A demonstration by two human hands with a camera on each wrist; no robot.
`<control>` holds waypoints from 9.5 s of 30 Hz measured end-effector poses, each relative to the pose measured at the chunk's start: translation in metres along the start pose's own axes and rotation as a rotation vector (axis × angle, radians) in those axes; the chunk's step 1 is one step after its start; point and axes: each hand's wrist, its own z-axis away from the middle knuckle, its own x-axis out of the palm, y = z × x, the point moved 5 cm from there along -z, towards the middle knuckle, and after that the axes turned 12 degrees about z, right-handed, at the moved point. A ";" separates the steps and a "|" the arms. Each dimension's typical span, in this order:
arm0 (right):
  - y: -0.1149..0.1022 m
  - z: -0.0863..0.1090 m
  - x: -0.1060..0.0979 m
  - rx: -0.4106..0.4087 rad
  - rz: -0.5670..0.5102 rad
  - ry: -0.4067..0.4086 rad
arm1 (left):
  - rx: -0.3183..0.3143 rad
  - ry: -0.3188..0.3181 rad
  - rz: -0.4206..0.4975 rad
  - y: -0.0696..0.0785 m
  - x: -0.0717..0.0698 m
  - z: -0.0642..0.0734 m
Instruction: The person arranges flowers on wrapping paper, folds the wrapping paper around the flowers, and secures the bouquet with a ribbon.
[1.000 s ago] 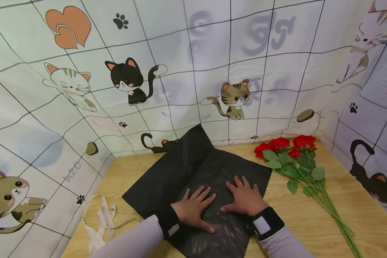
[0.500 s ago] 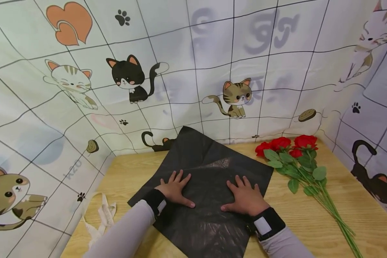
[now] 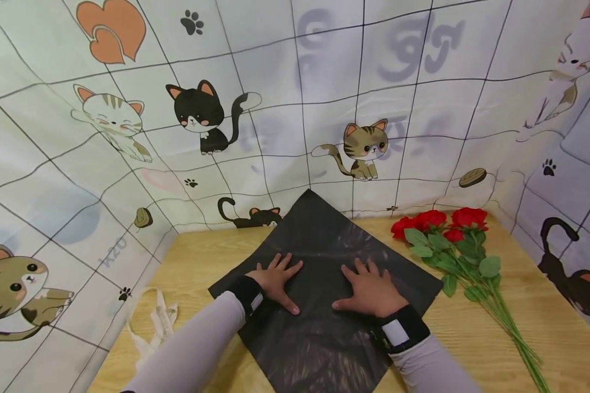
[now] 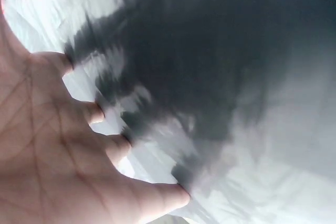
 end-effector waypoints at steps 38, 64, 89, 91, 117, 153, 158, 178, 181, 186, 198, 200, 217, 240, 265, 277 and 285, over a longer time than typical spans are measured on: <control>0.063 -0.064 0.012 -0.003 0.079 -0.132 | 0.060 0.034 0.018 0.017 -0.003 0.018; 0.117 0.032 0.015 0.010 -0.051 0.004 | 0.068 0.119 0.168 -0.033 0.003 0.085; 0.111 0.038 -0.026 0.098 -0.059 0.119 | 0.006 0.175 0.259 -0.014 0.016 0.097; 0.129 0.048 -0.040 0.160 -0.055 0.206 | 0.012 0.174 0.250 -0.011 0.016 0.097; 0.224 0.083 -0.012 0.437 -0.037 0.193 | -0.014 0.174 0.231 -0.010 0.019 0.090; 0.103 0.043 -0.063 0.285 -0.708 0.416 | -0.006 0.175 0.232 -0.013 0.019 0.089; 0.042 0.008 -0.049 0.139 -1.000 0.292 | -0.011 0.176 0.227 -0.015 0.020 0.088; -0.022 -0.078 0.015 0.198 -0.895 0.138 | -0.039 0.162 0.210 -0.011 0.023 0.088; -0.018 -0.083 0.016 0.212 -0.646 0.193 | -0.038 0.168 0.207 -0.011 0.021 0.088; -0.017 -0.085 0.016 0.194 -0.396 0.230 | -0.039 0.175 0.209 -0.011 0.019 0.089; -0.012 -0.085 0.018 0.247 -0.283 0.222 | -0.032 0.184 0.203 -0.011 0.018 0.090; -0.013 -0.085 0.018 0.231 -0.273 0.220 | -0.031 0.182 0.204 -0.011 0.019 0.090; 0.001 -0.057 -0.012 0.090 -0.318 0.099 | -0.022 0.182 0.208 -0.011 0.018 0.091; 0.165 0.052 -0.019 0.409 -0.132 0.171 | -0.024 0.170 0.217 -0.010 0.018 0.092; 0.184 0.060 -0.005 0.468 -0.069 0.209 | -0.022 0.171 0.231 -0.010 0.018 0.092; 0.188 0.057 -0.001 0.465 -0.201 0.256 | -0.014 0.176 0.232 -0.011 0.018 0.092; 0.187 0.054 -0.002 0.481 -0.274 0.296 | -0.016 0.178 0.232 -0.012 0.018 0.094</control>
